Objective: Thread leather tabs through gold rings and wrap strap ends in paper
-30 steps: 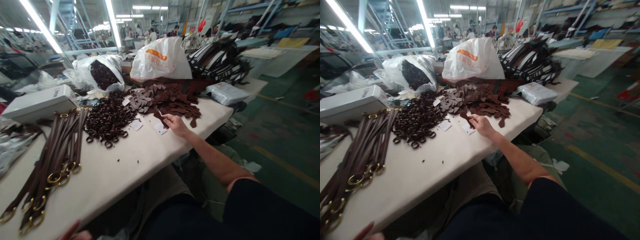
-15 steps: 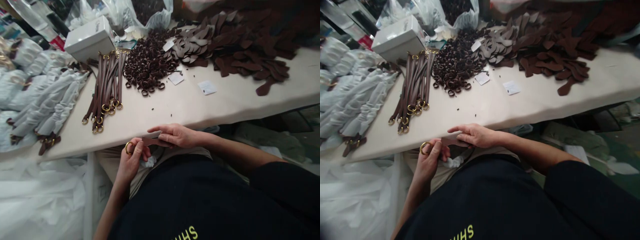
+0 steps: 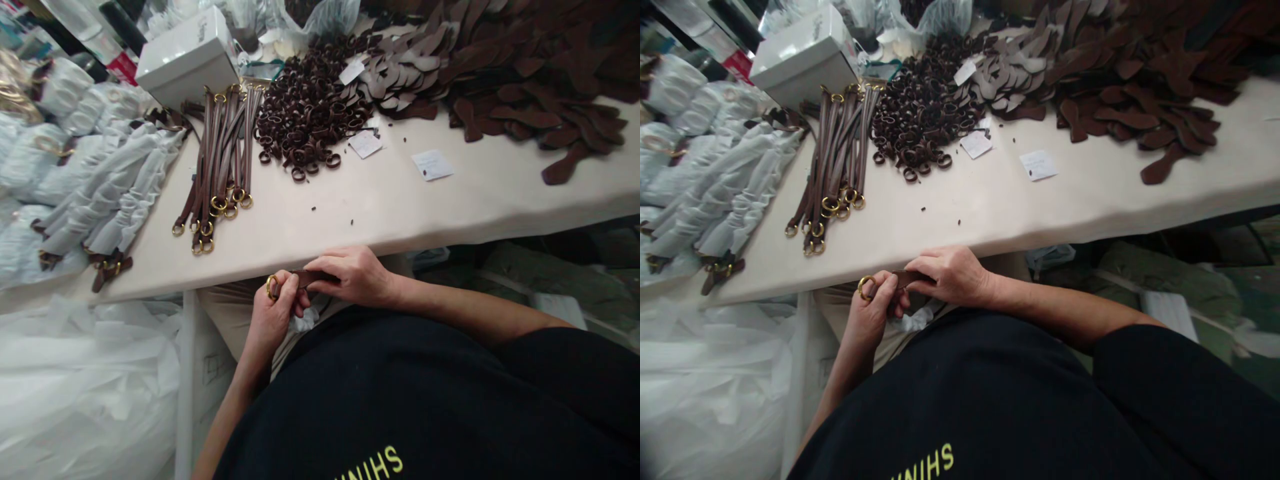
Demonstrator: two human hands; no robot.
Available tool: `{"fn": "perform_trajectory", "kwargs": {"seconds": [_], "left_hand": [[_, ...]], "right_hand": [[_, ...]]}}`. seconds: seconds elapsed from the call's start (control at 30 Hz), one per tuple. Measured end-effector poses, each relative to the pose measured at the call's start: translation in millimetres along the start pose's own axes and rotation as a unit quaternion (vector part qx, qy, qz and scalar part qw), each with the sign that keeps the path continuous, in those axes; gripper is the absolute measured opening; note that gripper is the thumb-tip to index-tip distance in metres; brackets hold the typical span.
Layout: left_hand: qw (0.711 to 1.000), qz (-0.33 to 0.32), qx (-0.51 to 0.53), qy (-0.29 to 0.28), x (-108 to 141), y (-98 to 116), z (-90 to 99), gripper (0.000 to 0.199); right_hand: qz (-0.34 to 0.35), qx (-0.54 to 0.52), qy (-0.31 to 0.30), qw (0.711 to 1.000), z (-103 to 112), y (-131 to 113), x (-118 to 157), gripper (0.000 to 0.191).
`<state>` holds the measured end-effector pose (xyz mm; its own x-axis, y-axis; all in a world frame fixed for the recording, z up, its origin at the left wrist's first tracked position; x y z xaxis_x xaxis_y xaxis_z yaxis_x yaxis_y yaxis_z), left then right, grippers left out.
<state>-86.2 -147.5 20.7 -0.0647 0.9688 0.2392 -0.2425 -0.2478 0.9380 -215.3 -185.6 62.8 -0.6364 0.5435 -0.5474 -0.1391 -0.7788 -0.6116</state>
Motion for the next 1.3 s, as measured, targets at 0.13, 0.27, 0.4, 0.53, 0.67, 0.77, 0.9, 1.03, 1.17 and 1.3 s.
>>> {"fn": "perform_trajectory", "kwargs": {"seconds": [0.13,0.27,0.4,0.53,0.67,0.77,0.9,1.03,1.17,1.3], "left_hand": [[1.0,0.003,-0.007,-0.002,0.3,0.5,-2.0,0.04],[1.0,-0.005,0.026,-0.006,0.3,-2.2,-2.3,0.035],[0.996,-0.001,0.088,-0.001,-0.7,-10.2,-0.7,0.041],[0.995,-0.001,0.1,-0.02,-2.8,-18.9,-5.5,0.065],[0.996,-0.025,0.076,-0.05,-4.7,-22.8,-12.4,0.067],[0.997,-0.055,0.043,-0.024,-4.1,-17.1,-7.8,0.046],[0.999,-0.041,0.0,0.015,0.8,-10.3,-3.7,0.028],[0.995,-0.049,-0.071,0.049,4.9,-6.3,-0.4,0.035],[0.966,-0.117,-0.193,0.125,7.8,0.5,15.5,0.036],[0.962,-0.127,-0.19,0.15,9.9,-0.6,23.2,0.037]], "right_hand": [[0.058,0.043,0.018,0.997,0.3,-10.5,-0.6,0.024],[0.04,0.009,0.033,0.999,6.3,-6.1,-2.9,0.02],[-0.032,-0.079,0.048,0.995,13.7,5.5,-6.4,0.013],[-0.043,-0.128,0.021,0.991,2.6,-1.2,-13.4,0.012],[-0.049,-0.168,0.004,0.985,-14.6,-7.5,-22.4,0.011],[-0.072,-0.176,0.024,0.981,-18.0,-2.3,-26.6,0.01],[-0.154,-0.157,0.058,0.974,-15.0,19.5,-25.0,0.011],[-0.201,-0.179,0.052,0.962,-17.0,31.5,-22.6,0.012],[-0.191,-0.175,0.054,0.964,-15.3,30.3,-24.8,0.012],[-0.188,-0.171,0.048,0.966,-15.9,28.7,-27.5,0.011]]}}
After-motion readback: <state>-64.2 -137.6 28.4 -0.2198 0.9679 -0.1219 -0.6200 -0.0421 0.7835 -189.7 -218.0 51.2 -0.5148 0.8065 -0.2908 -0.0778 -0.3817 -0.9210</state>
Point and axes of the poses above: each hand's wrist, its own x-axis away from the middle knuckle, its own z-axis out of the back of the hand, y = z × x, the point moved 9 cm from there along -x, towards the middle knuckle, and after that the axes turned 5 degrees about -x, right-handed, at the moved point
